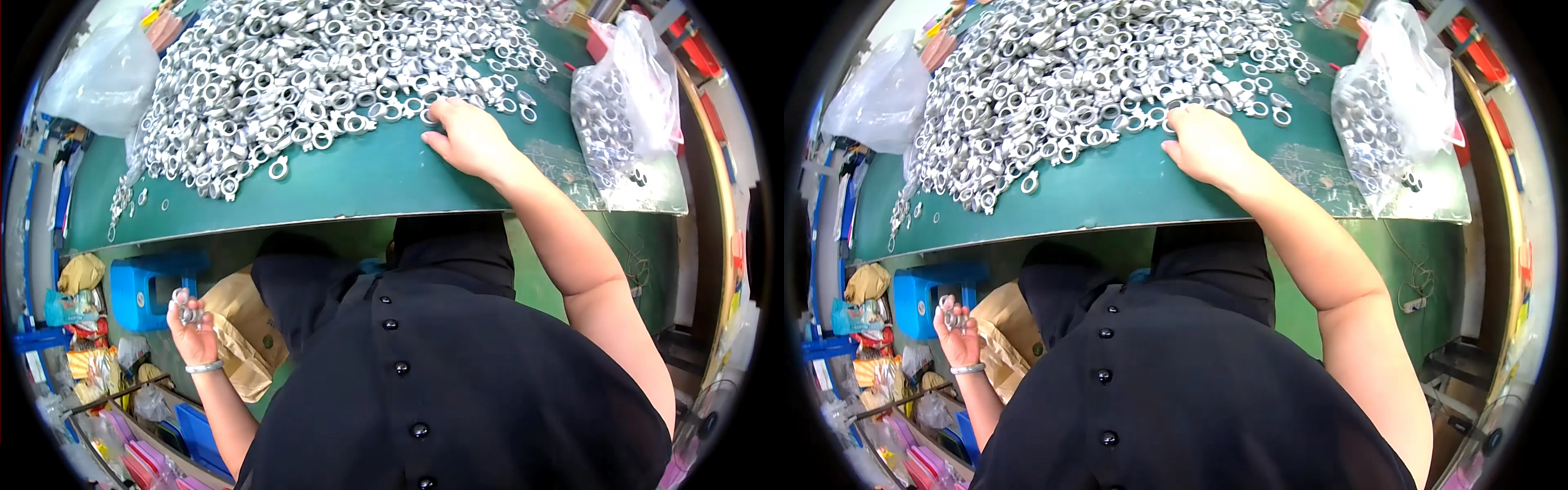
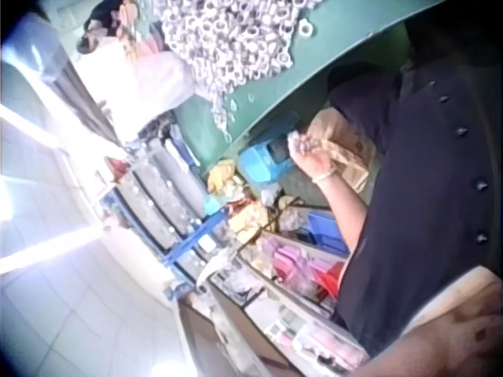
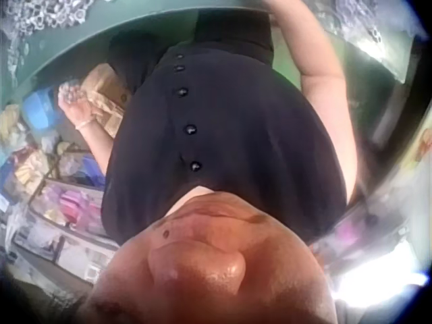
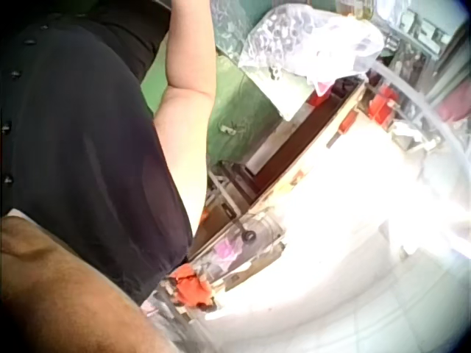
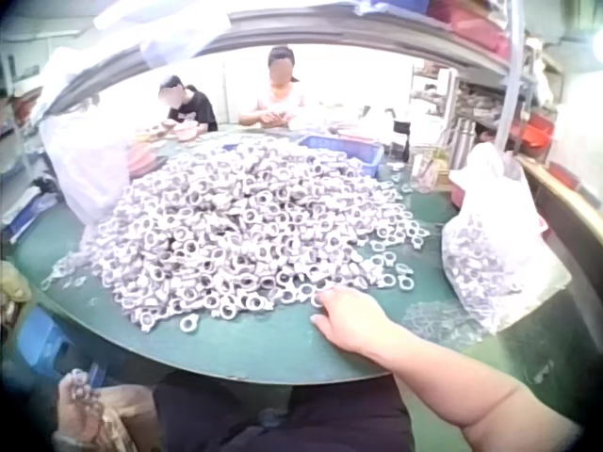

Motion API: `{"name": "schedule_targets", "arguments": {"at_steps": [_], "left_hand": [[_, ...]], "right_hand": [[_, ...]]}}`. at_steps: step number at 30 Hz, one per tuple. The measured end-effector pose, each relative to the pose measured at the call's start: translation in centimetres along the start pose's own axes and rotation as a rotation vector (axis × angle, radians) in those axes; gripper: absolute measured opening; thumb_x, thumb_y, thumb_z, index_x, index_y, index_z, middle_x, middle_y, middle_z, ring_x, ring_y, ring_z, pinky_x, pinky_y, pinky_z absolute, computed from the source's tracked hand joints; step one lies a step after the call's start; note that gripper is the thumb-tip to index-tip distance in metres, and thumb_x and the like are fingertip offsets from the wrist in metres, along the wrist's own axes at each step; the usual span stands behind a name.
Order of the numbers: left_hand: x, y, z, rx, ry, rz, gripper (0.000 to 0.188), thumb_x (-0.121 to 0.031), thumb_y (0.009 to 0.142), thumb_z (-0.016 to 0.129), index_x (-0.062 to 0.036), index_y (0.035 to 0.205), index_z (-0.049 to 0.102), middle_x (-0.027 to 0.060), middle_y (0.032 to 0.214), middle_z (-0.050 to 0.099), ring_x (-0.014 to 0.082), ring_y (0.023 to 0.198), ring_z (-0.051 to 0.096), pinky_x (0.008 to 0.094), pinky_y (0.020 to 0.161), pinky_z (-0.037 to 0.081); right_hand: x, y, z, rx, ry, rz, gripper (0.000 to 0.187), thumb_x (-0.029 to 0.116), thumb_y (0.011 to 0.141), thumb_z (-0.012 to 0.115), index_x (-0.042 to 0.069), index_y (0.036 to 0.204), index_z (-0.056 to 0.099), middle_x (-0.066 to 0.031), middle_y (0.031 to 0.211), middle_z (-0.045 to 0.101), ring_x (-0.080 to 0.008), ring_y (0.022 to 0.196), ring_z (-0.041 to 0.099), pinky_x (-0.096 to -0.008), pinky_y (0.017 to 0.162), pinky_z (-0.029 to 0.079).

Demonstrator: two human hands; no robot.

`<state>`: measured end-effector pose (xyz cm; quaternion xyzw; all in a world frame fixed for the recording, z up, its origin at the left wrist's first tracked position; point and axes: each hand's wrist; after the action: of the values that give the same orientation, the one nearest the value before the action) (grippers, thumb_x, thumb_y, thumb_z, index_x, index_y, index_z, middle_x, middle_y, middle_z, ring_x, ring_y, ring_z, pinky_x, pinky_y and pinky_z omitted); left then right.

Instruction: The person assembles metal hose clamps by hand, picking a screw from a bag and inserting it into the housing of a clamp body picked from a large pile on the table.

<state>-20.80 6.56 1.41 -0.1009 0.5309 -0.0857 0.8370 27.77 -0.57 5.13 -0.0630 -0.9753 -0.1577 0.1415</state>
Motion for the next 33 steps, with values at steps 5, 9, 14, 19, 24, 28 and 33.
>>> {"name": "schedule_targets", "arguments": {"at_steps": [5, 9, 14, 19, 24, 28, 33], "left_hand": [[0.3, 1.1, -10.1, -0.536, 0.238, 0.055, 0.021, -0.033, 0.084, 0.054, -0.0121, 0.084, 0.053, -0.0020, 0.063, 0.053, 0.0083, 0.052, 0.050, 0.0190, 0.042, 0.038], [4.9, 1.5, -17.3, -0.623, 0.237, -0.200, 0.024, -0.038, 0.079, 0.057, -0.0162, 0.071, 0.050, -0.0026, 0.054, 0.049, 0.0100, 0.042, 0.046, 0.0211, 0.035, 0.036], [12.4, 2.8, -24.9, -0.543, 0.234, -0.420, 0.035, -0.043, 0.082, 0.050, -0.0105, 0.094, 0.059, 0.0040, 0.086, 0.063, 0.0188, 0.075, 0.060, 0.0310, 0.065, 0.050], [14.2, 3.5, -24.4, -0.541, 0.173, -0.471, 0.042, -0.040, 0.082, 0.052, -0.0059, 0.106, 0.056, 0.0089, 0.101, 0.061, 0.0246, 0.088, 0.058, 0.0387, 0.076, 0.048], [13.9, 4.3, -24.4, -0.598, 0.237, -0.490, 0.040, -0.036, 0.082, 0.053, -0.0033, 0.104, 0.056, 0.0095, 0.099, 0.061, 0.0249, 0.085, 0.059, 0.0377, 0.073, 0.049], [11.3, 3.2, -20.3, -0.560, 0.220, -0.430, 0.034, -0.025, 0.083, 0.052, 0.0014, 0.104, 0.054, 0.0105, 0.095, 0.060, 0.0235, 0.079, 0.058, 0.0337, 0.068, 0.049], [9.1, 2.9, -17.8, -0.849, 0.551, 0.006, 0.027, -0.011, 0.080, 0.052, 0.0027, 0.102, 0.054, 0.0097, 0.092, 0.058, 0.0205, 0.079, 0.056, 0.0300, 0.070, 0.047]], "right_hand": [[0.7, 0.3, -0.2, 0.069, -0.011, -0.005, 0.021, 0.021, 0.074, 0.063, 0.004, 0.072, 0.051, -0.0107, 0.076, 0.052, -0.0287, 0.074, 0.054, -0.0373, 0.066, 0.044], [0.4, 0.0, -0.5, 0.078, -0.018, -0.003, 0.018, 0.013, 0.071, 0.065, 0.004, 0.076, 0.050, -0.0117, 0.078, 0.053, -0.0285, 0.073, 0.053, -0.0360, 0.066, 0.044], [1.5, -0.7, -1.8, 0.043, 0.500, 0.048, 0.028, 0.003, 0.069, 0.061, 0.003, 0.095, 0.049, -0.0072, 0.086, 0.056, -0.0168, 0.074, 0.053, -0.0276, 0.067, 0.044], [2.3, -2.3, -0.6, -0.176, 0.886, -0.048, 0.045, -0.001, 0.069, 0.061, 0.006, 0.111, 0.047, -0.0033, 0.091, 0.056, -0.0116, 0.077, 0.050, -0.0244, 0.069, 0.042], [3.4, -3.2, -0.7, -0.116, 1.084, -0.010, 0.062, -0.007, 0.071, 0.059, 0.005, 0.126, 0.033, -0.0064, 0.098, 0.048, -0.0111, 0.085, 0.048, -0.0249, 0.077, 0.041], [3.6, -3.7, -0.4, -0.127, 1.301, 0.051, 0.069, -0.008, 0.069, 0.059, 0.006, 0.129, 0.027, -0.0065, 0.097, 0.048, -0.0115, 0.084, 0.049, -0.0250, 0.076, 0.041], [4.0, -3.9, -0.8, -0.091, 1.325, 0.096, 0.071, -0.008, 0.069, 0.060, 0.006, 0.129, 0.026, -0.0064, 0.095, 0.048, -0.0116, 0.084, 0.049, -0.0247, 0.075, 0.041]]}}
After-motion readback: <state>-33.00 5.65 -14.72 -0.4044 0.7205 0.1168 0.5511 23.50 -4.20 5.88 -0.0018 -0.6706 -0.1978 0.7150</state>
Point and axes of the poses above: each hand's wrist, its own y-axis towards the middle knuckle, its own z-axis out of the palm, x = y × z
